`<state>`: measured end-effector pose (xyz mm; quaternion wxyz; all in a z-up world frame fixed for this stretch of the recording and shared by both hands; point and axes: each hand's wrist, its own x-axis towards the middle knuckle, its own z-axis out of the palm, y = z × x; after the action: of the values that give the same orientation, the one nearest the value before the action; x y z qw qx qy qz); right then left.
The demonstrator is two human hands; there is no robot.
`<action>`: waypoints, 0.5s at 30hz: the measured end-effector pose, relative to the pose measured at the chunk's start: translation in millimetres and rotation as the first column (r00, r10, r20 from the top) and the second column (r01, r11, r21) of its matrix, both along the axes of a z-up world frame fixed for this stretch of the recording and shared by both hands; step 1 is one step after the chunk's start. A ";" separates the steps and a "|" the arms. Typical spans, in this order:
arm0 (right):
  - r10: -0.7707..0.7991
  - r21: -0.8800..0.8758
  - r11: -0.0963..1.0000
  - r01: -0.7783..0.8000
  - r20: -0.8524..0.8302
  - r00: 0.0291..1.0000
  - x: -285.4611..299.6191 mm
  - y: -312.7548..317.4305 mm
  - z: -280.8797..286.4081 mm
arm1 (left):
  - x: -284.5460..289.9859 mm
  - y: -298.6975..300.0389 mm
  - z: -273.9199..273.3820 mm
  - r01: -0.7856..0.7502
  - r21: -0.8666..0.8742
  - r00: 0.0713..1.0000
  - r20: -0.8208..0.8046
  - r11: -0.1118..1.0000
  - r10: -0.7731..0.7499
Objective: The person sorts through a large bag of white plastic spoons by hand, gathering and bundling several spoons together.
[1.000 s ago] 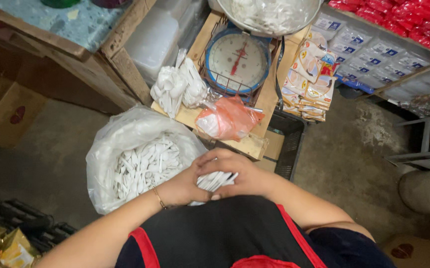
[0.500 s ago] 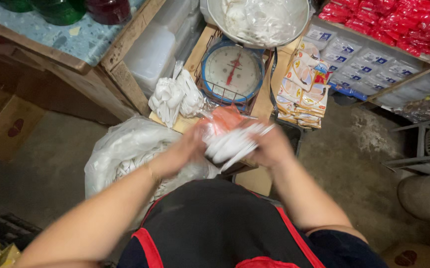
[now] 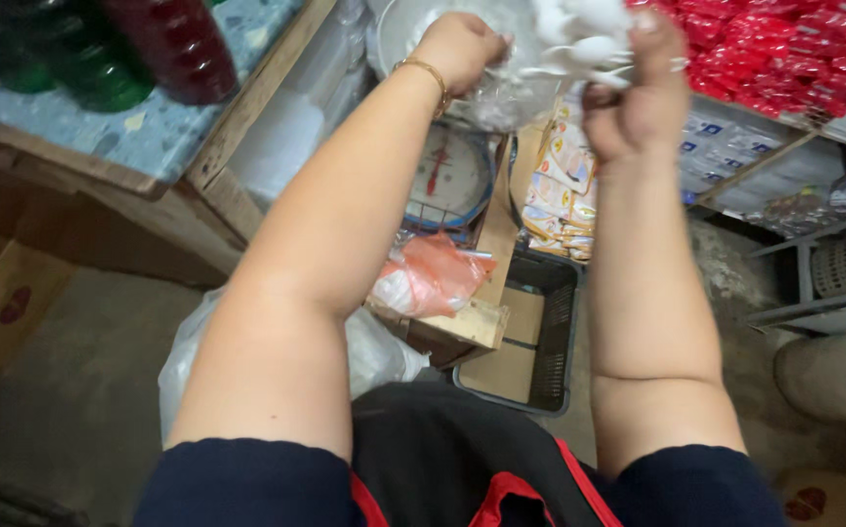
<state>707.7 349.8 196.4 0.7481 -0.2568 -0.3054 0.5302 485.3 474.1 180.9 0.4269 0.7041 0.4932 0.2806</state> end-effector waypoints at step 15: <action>-0.153 0.083 0.988 0.128 0.536 0.831 -39.9 5.1 -35.0 | -7.2 1.5 -1.8 -0.155 0.461 0.979 -0.044 0.874 0.197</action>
<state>667.9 354.9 161.4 0.6742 -0.4010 -0.4955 0.3730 478.2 475.7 179.1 0.2000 0.7485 0.4943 0.3942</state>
